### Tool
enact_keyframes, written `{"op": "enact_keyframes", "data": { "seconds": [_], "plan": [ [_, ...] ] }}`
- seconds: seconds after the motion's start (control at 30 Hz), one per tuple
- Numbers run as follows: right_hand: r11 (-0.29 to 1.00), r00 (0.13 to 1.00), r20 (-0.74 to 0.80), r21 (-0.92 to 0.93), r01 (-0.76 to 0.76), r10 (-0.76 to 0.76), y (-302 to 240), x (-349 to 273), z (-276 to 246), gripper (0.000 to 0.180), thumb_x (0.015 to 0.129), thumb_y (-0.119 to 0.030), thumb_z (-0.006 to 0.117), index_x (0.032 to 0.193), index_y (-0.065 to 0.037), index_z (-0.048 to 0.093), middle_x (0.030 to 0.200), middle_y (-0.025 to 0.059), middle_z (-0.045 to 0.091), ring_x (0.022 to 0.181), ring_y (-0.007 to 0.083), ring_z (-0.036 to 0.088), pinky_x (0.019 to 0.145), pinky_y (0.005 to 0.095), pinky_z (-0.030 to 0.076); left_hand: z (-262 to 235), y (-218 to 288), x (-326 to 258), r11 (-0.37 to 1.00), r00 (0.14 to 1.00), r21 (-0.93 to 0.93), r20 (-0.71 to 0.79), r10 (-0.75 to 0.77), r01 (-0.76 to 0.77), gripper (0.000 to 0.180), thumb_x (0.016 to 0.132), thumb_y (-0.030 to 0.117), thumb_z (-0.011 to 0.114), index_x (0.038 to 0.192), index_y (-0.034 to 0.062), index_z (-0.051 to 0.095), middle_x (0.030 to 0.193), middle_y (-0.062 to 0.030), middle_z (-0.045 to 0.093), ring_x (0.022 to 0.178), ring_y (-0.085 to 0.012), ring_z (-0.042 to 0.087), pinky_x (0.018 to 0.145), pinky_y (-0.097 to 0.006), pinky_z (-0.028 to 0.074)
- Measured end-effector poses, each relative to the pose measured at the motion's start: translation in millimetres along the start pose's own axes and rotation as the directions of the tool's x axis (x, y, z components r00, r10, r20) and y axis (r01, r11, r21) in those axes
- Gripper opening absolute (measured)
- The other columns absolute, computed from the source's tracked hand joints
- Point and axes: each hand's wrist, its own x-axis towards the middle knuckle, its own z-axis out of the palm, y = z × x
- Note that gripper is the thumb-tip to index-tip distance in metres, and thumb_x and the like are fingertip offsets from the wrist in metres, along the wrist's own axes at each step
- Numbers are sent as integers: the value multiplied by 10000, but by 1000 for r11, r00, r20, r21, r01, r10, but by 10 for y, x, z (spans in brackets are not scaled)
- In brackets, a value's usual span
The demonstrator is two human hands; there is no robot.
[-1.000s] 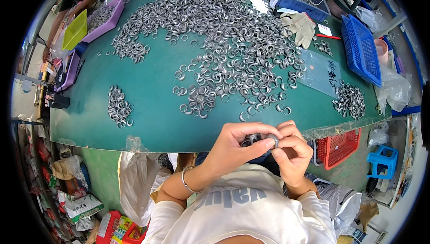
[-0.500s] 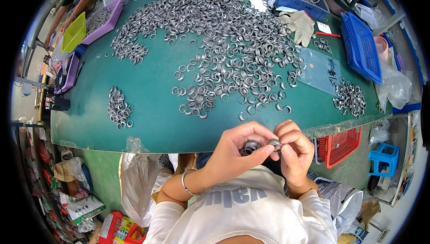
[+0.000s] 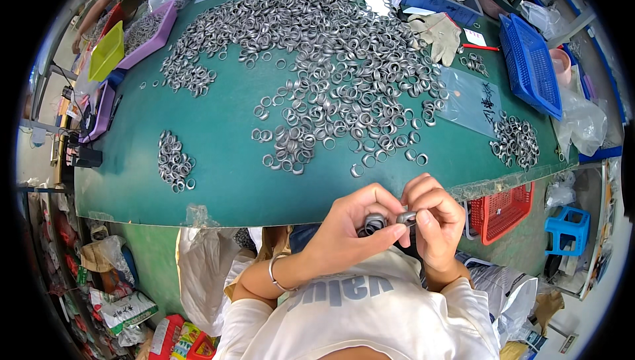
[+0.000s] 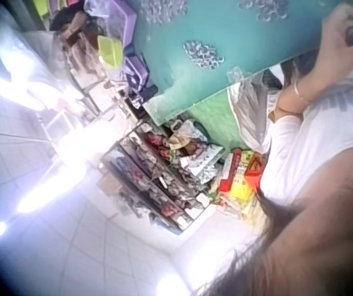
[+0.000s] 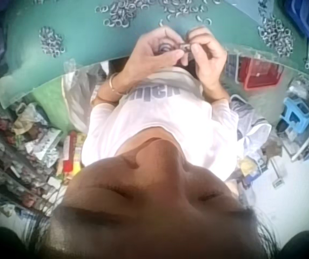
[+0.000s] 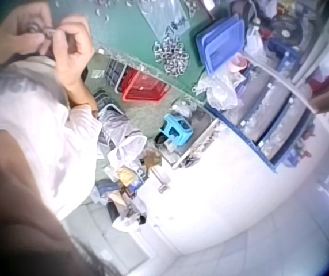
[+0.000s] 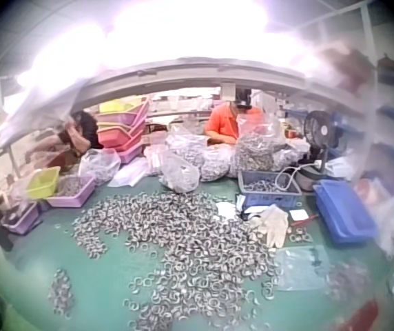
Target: The person picks up and joins two small crescent-shaped metal pieces by hand at a workbench.
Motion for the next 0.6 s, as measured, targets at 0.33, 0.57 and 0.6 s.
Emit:
{"op": "enact_keyframes", "data": {
  "seconds": [0.33, 0.57, 0.6],
  "plan": [
    [946, 941, -94, 35, -323, 325, 302, 493, -372, 137, 883, -129, 515, 803, -21, 539, 736, 50, 544, 672, 113, 503, 652, 242, 411, -249, -242, 107, 967, 951, -234, -267, -159, 96, 186, 908, 90, 471, 1073, 9, 499, 717, -107, 559, 481, -45, 349, 407, -170, 260],
    [988, 954, -274, 129, -88, 121, 678, 2683, -1621, 331, 902, -269, 508, 1102, -6, 515, 1048, 97, 580, 845, 171, 557, 733, 311, 424, -317, -433, 101, 943, 939, -326, -300, -171, 67, 166, 917, 90, 456, 1048, 10, 519, 701, -100, 550, 469, -51, 348, 393, -169, 260],
    [989, 915, -382, 109, -100, 134, 866, 2766, -1765, 314, 903, -242, 505, 1114, -9, 516, 1058, 99, 584, 850, 175, 565, 731, 306, 428, -314, -461, 122, 942, 942, -327, -287, -171, 72, 165, 917, 89, 457, 1046, 9, 520, 699, -98, 549, 469, -51, 349, 393, -170, 260]
  ]
}}
